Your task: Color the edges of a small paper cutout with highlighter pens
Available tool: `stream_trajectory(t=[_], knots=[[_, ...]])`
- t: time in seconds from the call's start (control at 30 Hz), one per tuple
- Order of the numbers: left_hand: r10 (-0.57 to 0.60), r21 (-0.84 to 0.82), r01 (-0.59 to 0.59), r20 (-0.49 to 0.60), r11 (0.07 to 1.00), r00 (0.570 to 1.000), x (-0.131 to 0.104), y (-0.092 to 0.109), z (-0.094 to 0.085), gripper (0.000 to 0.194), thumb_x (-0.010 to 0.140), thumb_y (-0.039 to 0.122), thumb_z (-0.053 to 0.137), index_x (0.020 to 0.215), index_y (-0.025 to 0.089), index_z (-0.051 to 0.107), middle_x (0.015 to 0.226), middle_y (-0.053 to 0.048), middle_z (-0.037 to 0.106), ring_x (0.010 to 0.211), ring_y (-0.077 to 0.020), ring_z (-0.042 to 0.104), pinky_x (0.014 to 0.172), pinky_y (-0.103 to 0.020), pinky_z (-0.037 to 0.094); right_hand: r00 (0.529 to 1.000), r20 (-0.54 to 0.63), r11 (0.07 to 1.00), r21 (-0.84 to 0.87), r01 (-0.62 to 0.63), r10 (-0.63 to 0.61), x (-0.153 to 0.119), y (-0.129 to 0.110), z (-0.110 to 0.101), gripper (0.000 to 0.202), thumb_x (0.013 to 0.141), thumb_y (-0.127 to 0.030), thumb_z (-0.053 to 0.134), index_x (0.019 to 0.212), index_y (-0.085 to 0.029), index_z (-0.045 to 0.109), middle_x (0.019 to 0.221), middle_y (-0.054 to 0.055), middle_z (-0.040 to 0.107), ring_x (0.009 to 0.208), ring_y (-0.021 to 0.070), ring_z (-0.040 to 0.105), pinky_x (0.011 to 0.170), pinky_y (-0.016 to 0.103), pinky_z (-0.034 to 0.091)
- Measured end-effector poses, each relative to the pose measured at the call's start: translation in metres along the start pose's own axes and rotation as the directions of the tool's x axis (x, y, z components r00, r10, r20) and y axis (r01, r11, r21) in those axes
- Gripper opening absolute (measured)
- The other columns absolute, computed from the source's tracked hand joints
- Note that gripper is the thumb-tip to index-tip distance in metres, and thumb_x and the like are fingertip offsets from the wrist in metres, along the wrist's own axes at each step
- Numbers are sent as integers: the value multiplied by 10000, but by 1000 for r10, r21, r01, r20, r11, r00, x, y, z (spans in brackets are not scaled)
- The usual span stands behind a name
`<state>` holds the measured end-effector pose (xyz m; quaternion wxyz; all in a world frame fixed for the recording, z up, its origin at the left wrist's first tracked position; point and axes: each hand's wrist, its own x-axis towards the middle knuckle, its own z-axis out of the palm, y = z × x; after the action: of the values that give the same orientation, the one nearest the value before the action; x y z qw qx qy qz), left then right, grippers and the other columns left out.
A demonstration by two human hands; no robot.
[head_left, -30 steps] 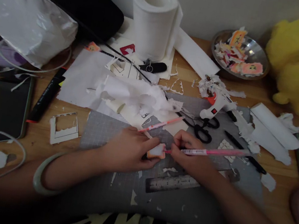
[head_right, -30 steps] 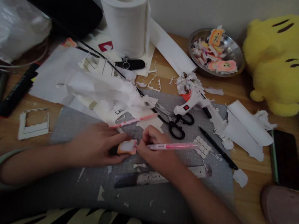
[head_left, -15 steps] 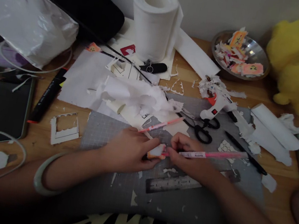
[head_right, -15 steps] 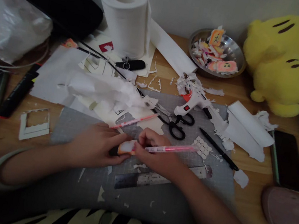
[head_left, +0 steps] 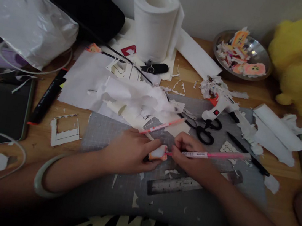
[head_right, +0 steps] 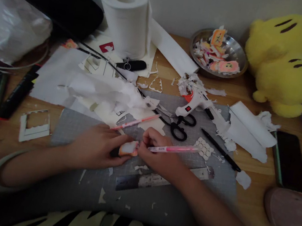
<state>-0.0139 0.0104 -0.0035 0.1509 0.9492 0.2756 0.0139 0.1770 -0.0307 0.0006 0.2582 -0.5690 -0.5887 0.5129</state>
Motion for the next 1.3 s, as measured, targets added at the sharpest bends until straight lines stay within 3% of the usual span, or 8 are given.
stream_trajectory(t=[0.2,0.33,0.5,0.8,0.93,1.3], knots=[[6,-13,-6,10,1000,1000,1,0,1,278,817,443,392,859,198,517,633,10,616,590,-167,586,554,-290,394,994,102,1000,6,25,-26,-1,1,0,165,767,-235,497,658,-198,379,594,-60,380,522,69,378,462,184,303],[2,-9,-2,7,1000,1000,0,0,1,284,822,447,389,862,197,518,633,9,619,588,-163,587,555,-284,395,1000,0,1000,7,-1,1,-1,2,0,169,760,-201,494,663,-203,356,594,-66,368,513,65,386,461,184,301],[3,-10,-3,-14,1000,1000,0,0,1,282,812,440,407,873,193,528,622,6,617,580,-160,586,555,-281,396,996,91,999,34,14,-17,0,2,0,165,771,-234,505,667,-199,381,592,-63,388,512,66,389,455,183,304],[-13,0,13,2,1000,1000,1,0,0,284,811,436,411,903,192,524,638,-7,615,599,-176,587,560,-288,403,995,-99,997,78,-10,18,-1,5,2,177,808,-288,475,691,-205,373,592,-51,425,523,80,414,482,198,326],[-11,-4,11,-5,1000,1000,0,0,1,284,806,437,417,897,196,538,629,-3,611,591,-170,582,561,-288,403,998,-53,1000,-2,-14,14,-1,1,0,158,763,-227,495,669,-201,371,586,-60,381,509,72,372,459,189,290],[-6,-14,6,-2,1000,1000,0,0,1,266,801,431,433,913,204,514,626,16,620,595,-173,592,561,-291,404,998,-41,998,37,-51,53,0,-3,0,165,766,-219,477,662,-203,350,577,-61,393,507,70,390,454,186,303]])
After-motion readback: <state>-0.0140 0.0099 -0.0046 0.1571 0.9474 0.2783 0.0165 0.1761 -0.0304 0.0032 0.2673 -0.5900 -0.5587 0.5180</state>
